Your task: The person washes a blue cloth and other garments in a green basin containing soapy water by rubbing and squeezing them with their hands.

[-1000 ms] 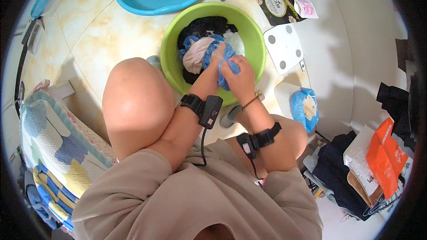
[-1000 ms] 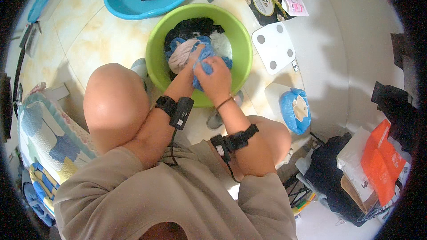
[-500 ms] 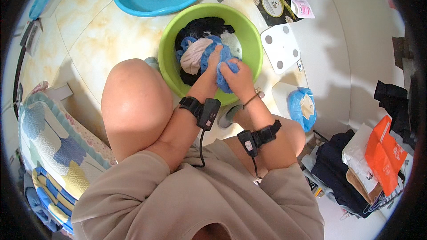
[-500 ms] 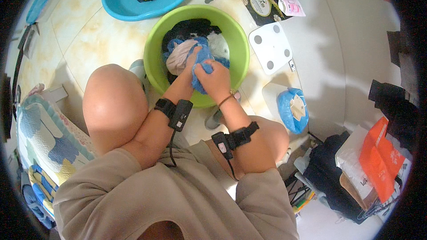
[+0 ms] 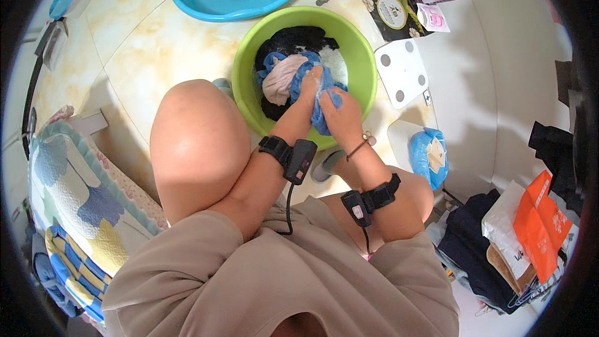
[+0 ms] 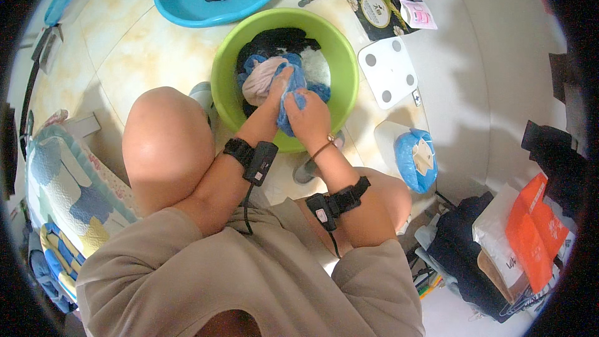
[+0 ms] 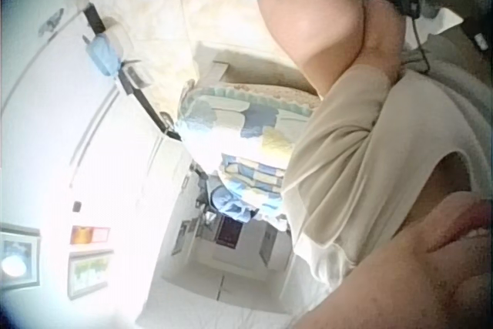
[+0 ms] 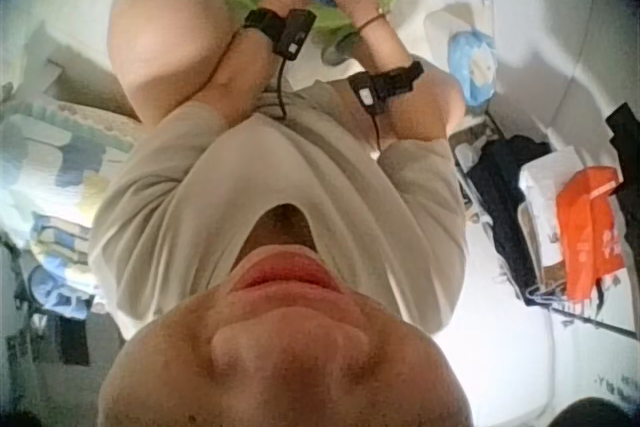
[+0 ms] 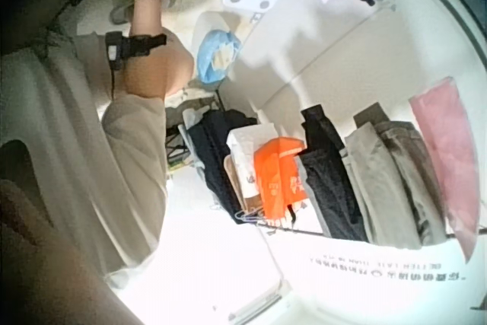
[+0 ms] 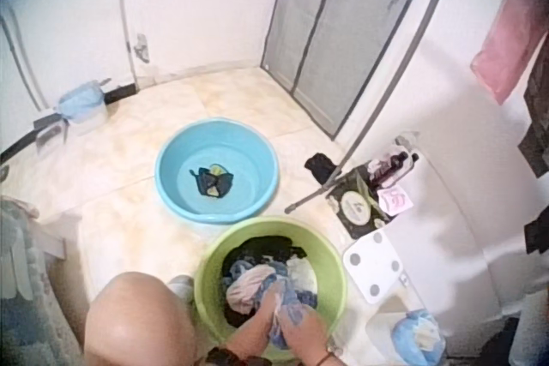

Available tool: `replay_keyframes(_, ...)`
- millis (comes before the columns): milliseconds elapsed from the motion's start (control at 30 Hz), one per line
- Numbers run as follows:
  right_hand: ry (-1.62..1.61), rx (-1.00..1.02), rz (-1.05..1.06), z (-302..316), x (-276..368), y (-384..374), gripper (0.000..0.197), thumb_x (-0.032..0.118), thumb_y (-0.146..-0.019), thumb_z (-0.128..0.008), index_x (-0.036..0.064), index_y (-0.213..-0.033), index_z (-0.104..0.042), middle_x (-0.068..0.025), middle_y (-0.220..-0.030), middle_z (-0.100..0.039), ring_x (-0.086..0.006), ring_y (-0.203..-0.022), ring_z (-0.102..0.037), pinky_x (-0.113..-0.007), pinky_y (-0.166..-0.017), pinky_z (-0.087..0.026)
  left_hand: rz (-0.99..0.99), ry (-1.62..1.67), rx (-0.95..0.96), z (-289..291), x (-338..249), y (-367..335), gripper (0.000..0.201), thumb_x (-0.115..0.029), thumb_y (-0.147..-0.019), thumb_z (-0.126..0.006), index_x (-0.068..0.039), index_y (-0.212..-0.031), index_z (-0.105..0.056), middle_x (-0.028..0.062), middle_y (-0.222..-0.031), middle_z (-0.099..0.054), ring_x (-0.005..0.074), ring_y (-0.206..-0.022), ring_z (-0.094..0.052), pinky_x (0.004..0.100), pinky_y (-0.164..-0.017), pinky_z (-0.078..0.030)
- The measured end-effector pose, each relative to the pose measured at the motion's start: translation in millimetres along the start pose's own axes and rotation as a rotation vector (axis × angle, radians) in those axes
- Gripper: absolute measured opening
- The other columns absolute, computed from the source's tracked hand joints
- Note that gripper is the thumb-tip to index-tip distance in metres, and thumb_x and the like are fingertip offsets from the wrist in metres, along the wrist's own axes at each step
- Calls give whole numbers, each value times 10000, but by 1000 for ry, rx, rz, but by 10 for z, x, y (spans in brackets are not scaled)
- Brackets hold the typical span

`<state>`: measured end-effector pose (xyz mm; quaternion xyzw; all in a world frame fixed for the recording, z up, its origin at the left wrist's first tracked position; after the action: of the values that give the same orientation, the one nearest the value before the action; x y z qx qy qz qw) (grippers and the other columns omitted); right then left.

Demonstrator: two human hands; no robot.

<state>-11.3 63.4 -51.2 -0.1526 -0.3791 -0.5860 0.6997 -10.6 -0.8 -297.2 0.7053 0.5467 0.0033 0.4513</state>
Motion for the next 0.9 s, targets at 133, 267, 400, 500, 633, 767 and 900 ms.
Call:
replay_keyframes(133, 44, -168, -34, 418, -469, -109, 388, 330, -784, -571, -22, -946, -603, -246, -910, -604, -397, -854, -576, -407, -769, -451, 25, -44, 40, -914, 40, 352, 291, -315, -896, -442, -47, -906, -555, 69, -859, -572, 175, -742, -556, 321, -644, -463)
replay_keyframes(267, 93, -320, -148, 745, -744, -351, 413, 355, -787, -556, -23, -947, -601, -252, -916, -602, -399, -853, -576, -408, -770, -451, -2, -18, 84, -1439, 1, 869, 273, -283, -899, -419, -45, -912, -554, 82, -847, -566, 182, -757, -557, 317, -641, -458)
replay_keyframes(400, 110, -213, -235, 493, -678, -277, 433, 382, -799, -520, -15, -953, -602, -251, -918, -601, -400, -857, -574, -411, -771, -449, 33, 187, -2, -1182, -12, 803, 332, -334, -899, -400, -41, -946, -547, 115, -884, -578, 222, -768, -561, 346, -675, -465)
replay_keyframes(500, 82, -252, -129, 298, -148, -138, 412, 377, -797, -514, 8, -954, -608, -237, -947, -599, -392, -884, -567, -407, -784, -444, 39, 169, -61, -632, -37, 446, 317, -306, -871, -438, -15, -906, -558, 78, -836, -547, 185, -723, -524, 361, -651, -449)
replay_keyframes(633, 16, -239, -222, 611, -285, -81, 450, 391, -799, -513, -20, -961, -600, -247, -972, -591, -388, -905, -560, -398, -814, -433, 142, 159, -133, -1127, -130, 777, 353, -346, -867, -440, -17, -937, -551, 117, -872, -565, 233, -766, -563, 367, -699, -467)
replay_keyframes(767, -67, -272, -177, 580, -327, -100, 507, 428, -798, -508, -33, -995, -581, -252, -982, -587, -389, -915, -557, -407, -807, -433, 171, 130, -14, -1163, -388, 843, 349, -370, -862, -463, -42, -943, -554, 111, -889, -583, 238, -766, -574, 367, -687, -478)
replay_keyframes(900, -256, -331, -159, 701, -62, 26, 486, 412, -791, -512, -25, -996, -573, -240, -969, -593, -386, -911, -557, -413, -806, -434, 229, -32, 54, -1239, -638, 1077, 315, -376, -849, -495, -66, -889, -542, 97, -878, -587, 239, -744, -570, 368, -671, -481)
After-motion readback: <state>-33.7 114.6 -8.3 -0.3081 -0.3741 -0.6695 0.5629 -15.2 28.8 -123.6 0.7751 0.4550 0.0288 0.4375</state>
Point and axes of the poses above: each hand's wrist, its own y-axis away from the middle knuckle, its own z-axis out of the back of the hand, x = y × z, the point moved 9 cm from there along -y, towards the middle knuckle
